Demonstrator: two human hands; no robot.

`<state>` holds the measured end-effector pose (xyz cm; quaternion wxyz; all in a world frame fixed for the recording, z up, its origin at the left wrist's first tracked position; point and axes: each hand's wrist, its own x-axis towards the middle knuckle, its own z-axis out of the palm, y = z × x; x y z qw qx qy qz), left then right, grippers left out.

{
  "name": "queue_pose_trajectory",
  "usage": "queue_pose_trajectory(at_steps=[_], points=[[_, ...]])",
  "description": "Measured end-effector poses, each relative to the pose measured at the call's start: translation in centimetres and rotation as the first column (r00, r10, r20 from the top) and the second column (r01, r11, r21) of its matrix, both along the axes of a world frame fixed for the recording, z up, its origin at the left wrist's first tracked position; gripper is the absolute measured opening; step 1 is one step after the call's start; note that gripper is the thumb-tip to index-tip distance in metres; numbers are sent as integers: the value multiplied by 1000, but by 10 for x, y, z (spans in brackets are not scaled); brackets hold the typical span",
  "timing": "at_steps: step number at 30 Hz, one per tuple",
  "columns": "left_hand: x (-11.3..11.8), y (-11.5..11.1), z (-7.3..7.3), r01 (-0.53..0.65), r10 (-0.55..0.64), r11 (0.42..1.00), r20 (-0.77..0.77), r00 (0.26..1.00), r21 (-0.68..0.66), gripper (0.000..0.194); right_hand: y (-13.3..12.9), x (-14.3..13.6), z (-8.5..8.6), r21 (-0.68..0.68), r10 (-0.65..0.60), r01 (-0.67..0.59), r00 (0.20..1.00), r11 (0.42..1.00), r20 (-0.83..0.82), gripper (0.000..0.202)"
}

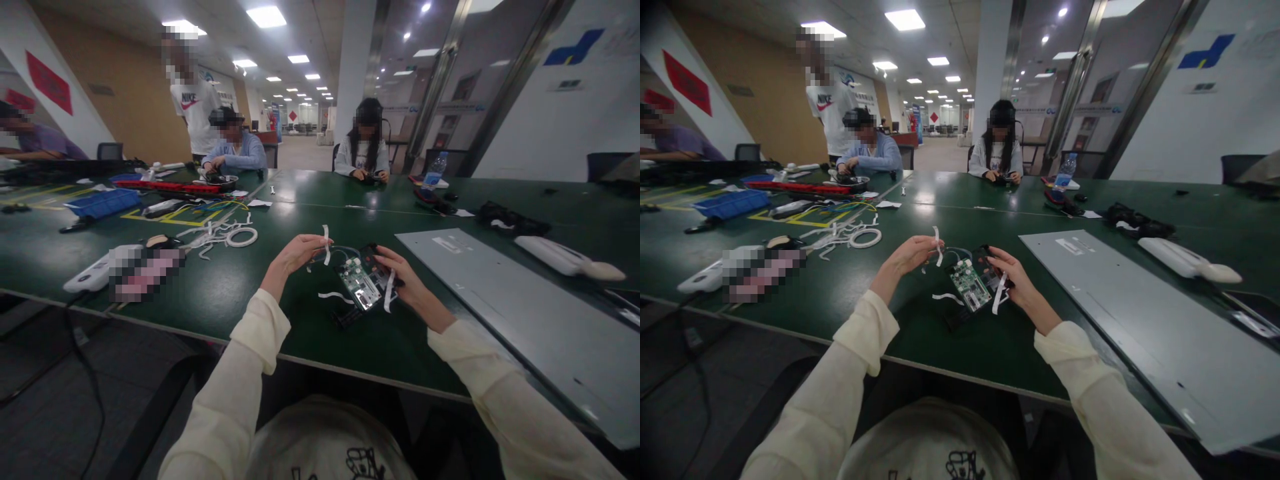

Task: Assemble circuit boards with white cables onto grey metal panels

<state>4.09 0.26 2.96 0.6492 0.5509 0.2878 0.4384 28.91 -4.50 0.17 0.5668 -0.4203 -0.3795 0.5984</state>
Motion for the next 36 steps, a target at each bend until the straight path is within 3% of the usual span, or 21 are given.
queue_pose_trajectory(at_steps=[4, 8, 13, 26, 29, 32, 36], points=[[4, -1, -2, -69, 79, 995, -141, 987, 75, 31, 0, 0, -1, -10, 13, -13, 1000, 1000, -25, 39], [8, 0, -4, -106, 141, 974, -168, 976, 201, 30, 1, 0, 0, -11, 18, -18, 999, 1000, -43, 36], [9, 2, -8, -110, 161, 962, -195, 967, 248, 25, 0, 0, 0, 4, 15, -15, 1000, 1000, -20, 35], [8, 1, -10, -7, 24, 993, -148, 989, 116, 31, -3, -3, 4, 7, -14, 14, 1000, 1000, -10, 39], [7, 0, -9, -12, 22, 996, -109, 994, 93, 43, -3, -3, 4, 13, -16, 16, 1000, 1000, -5, 38], [6, -1, -6, -11, 25, 994, -119, 993, 112, 61, -3, -3, 4, 14, -11, 11, 1000, 1000, 0, 37], [7, -4, -4, -35, 72, 981, -193, 979, 191, 62, -4, -3, 6, 6, 2, -2, 1000, 1000, -28, 37]])
